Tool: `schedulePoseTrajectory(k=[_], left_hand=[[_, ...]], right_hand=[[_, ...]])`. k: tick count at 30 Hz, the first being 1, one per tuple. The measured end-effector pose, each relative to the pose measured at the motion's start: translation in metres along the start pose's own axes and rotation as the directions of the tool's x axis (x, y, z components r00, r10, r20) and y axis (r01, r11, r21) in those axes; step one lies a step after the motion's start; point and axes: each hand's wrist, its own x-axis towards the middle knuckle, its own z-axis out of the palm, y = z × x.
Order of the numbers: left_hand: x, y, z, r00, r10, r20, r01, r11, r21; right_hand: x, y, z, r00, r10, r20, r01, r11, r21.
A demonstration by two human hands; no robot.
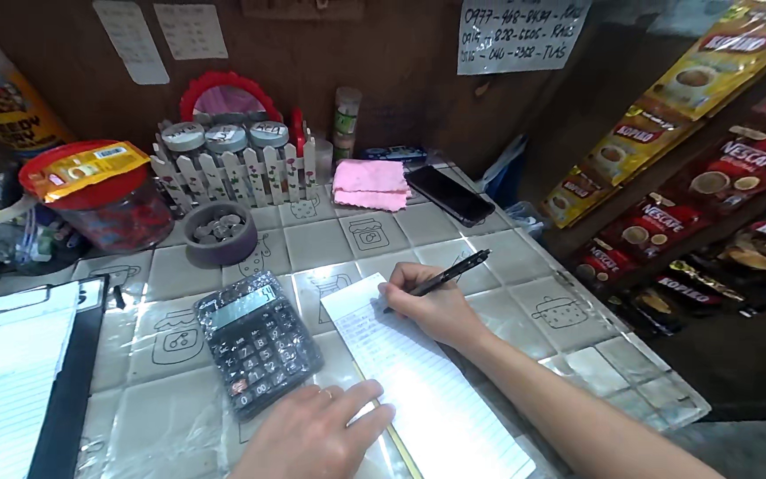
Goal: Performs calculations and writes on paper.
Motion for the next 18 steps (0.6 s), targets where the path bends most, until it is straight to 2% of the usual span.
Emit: schedulePoseTrajectory(k=[18], left_hand=[[-0.0001,0.0013,-0.0022,1.000,-0.012,0.007,0.012,1.000,-0.011]], right_hand=[[-0.0019,-0.0001,0.0031,0.998,-0.056,0.024,0.058,0.995,-0.083]])
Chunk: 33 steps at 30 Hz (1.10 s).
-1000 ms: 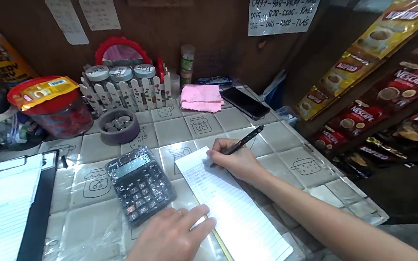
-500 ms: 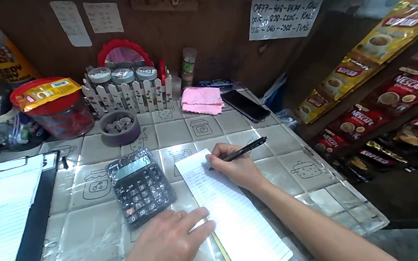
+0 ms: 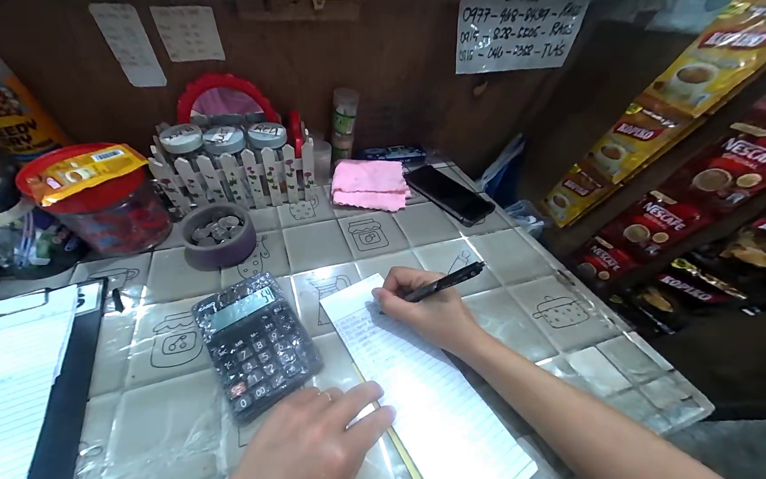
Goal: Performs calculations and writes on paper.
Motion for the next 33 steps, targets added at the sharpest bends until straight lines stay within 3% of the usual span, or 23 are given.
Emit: schedulePoseTrajectory(k=[33], left_hand=[[0.0004,0.0009,0.0000,1.000,-0.007,-0.001,0.007,1.000,0.009]], right_hand=[[0.0002,-0.0017,0.0005,1.000,-0.014,-0.003,0.014,1.000,-0.018]])
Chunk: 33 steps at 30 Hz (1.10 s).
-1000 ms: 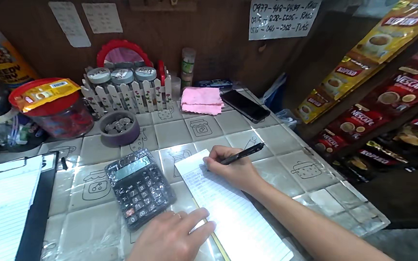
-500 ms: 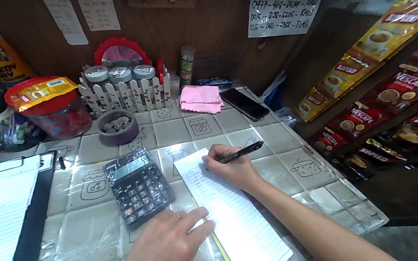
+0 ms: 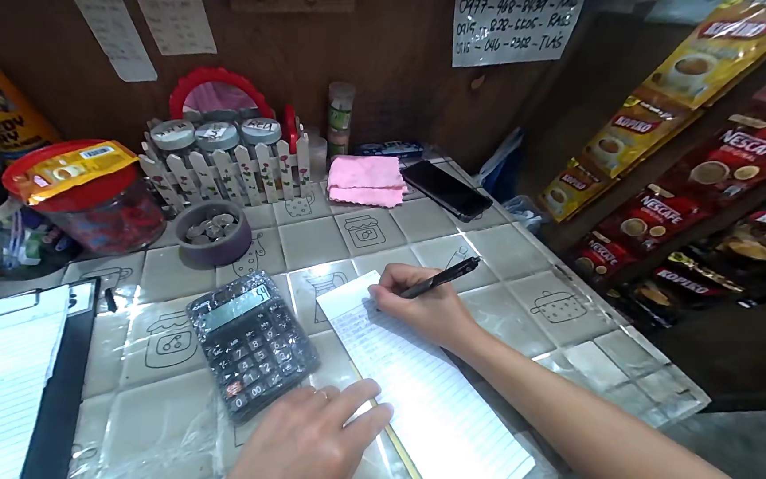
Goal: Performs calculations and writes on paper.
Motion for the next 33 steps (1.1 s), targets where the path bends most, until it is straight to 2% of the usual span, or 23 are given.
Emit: schedulePoseTrajectory(k=[22,33], left_hand=[[-0.0004,-0.0008,0.0010,1.000,0.006,-0.016,-0.006,1.000,0.002],[-0.0002,0.0000,0.0005,1.000,0.003,-0.021,-0.003,1.000,0.004]], right_hand=[[0.0018,-0.0014,-0.0018,0.998,0.055,0.002,-0.055,0.998,-0.013],[0.0010,-0.0006,-0.0013,1.000,0.015,-0.008,-0.015,1.000,-0.023]])
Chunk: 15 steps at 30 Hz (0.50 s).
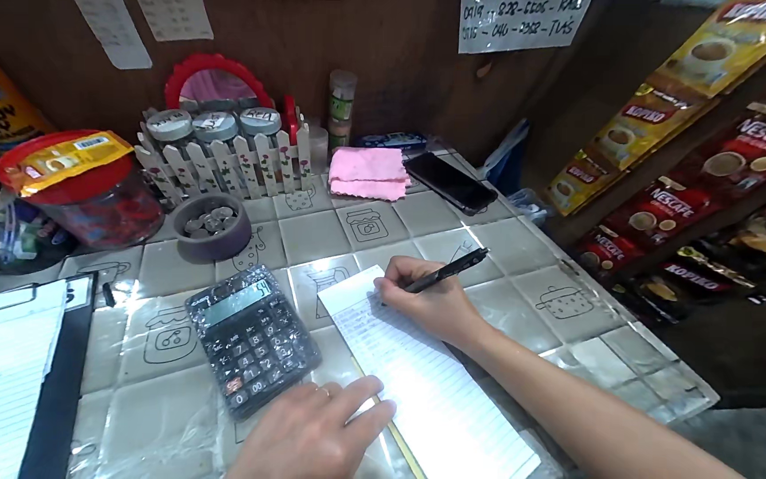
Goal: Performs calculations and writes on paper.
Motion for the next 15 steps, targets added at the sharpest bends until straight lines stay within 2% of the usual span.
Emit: schedulePoseTrajectory(k=[5,15], left_hand=[[0.0000,-0.0005,0.0003,1.000,0.005,0.003,-0.005,1.000,0.008],[0.0002,-0.0010,0.0012,1.000,0.010,-0.001,-0.010,1.000,0.005]], right_hand=[[-0.0016,0.0008,0.0014,0.999,-0.041,-0.013,0.041,0.999,-0.020],[-0.0001,-0.0002,0.0008,1.000,-0.022,-0.020,0.022,1.000,-0.011]])
